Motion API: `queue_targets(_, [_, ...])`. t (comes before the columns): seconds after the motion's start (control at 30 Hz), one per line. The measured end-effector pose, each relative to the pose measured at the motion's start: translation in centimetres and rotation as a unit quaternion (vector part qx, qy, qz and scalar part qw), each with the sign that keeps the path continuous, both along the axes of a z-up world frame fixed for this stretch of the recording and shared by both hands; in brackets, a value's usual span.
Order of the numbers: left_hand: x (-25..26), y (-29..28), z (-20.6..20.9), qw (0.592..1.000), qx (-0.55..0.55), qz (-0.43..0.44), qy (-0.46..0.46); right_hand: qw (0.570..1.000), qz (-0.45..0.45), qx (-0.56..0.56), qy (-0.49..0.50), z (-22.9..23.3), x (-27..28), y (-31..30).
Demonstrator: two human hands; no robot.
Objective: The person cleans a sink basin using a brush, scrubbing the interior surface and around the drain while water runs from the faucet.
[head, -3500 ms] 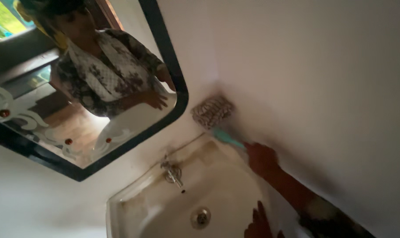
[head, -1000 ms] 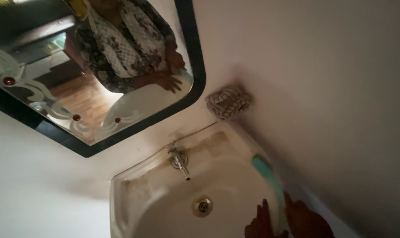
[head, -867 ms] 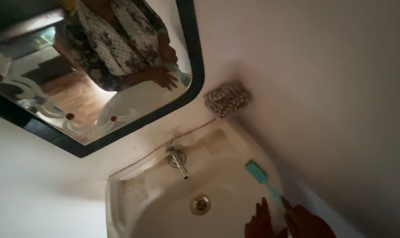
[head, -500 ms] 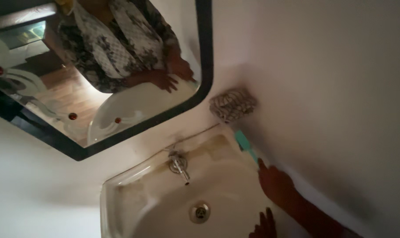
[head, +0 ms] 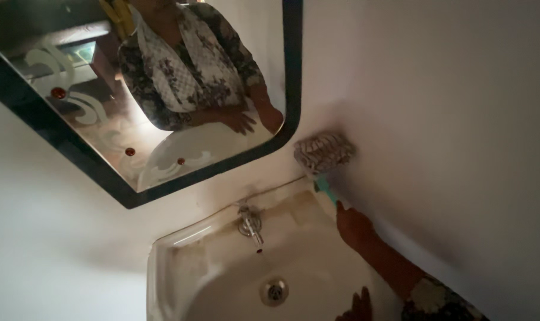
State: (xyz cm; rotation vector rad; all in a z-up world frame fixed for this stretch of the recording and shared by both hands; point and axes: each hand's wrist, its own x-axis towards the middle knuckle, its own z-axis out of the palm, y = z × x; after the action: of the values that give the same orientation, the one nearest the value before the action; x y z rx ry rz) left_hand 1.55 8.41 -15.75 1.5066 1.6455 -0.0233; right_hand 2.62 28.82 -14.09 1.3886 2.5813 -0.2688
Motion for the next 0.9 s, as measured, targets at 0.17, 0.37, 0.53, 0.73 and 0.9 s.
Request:
queue_targets(0.17, [0.8,-2.2,3.4,0.999,-0.016,0.002,-0.042,1.000,-0.004,-0.006,-0.025,1.9,4.6,-4.3])
queue_targets(0.37, [0.7,-2.6,7.5,0.995,0.020,0.035,-0.092,0.991,-0.052,-0.109,-0.052,6.7,12.7,-9.7])
queue_targets(0.53, [0.5,-2.7,9.9,0.992,-0.009,0.054,-0.117,0.997,-0.043,-0.067,0.005,9.8,19.6,-12.8])
queue_targets(0.73, [1.1,-3.2,11.9,0.993,-0.007,0.068,-0.101,0.988,-0.098,-0.120,0.015,13.3,18.8,-12.5])
queue_targets(0.9, [1.2,-2.7,11.5,0.988,-0.019,0.091,-0.123,0.985,-0.082,-0.152,-0.006,13.5,14.0,-9.7])
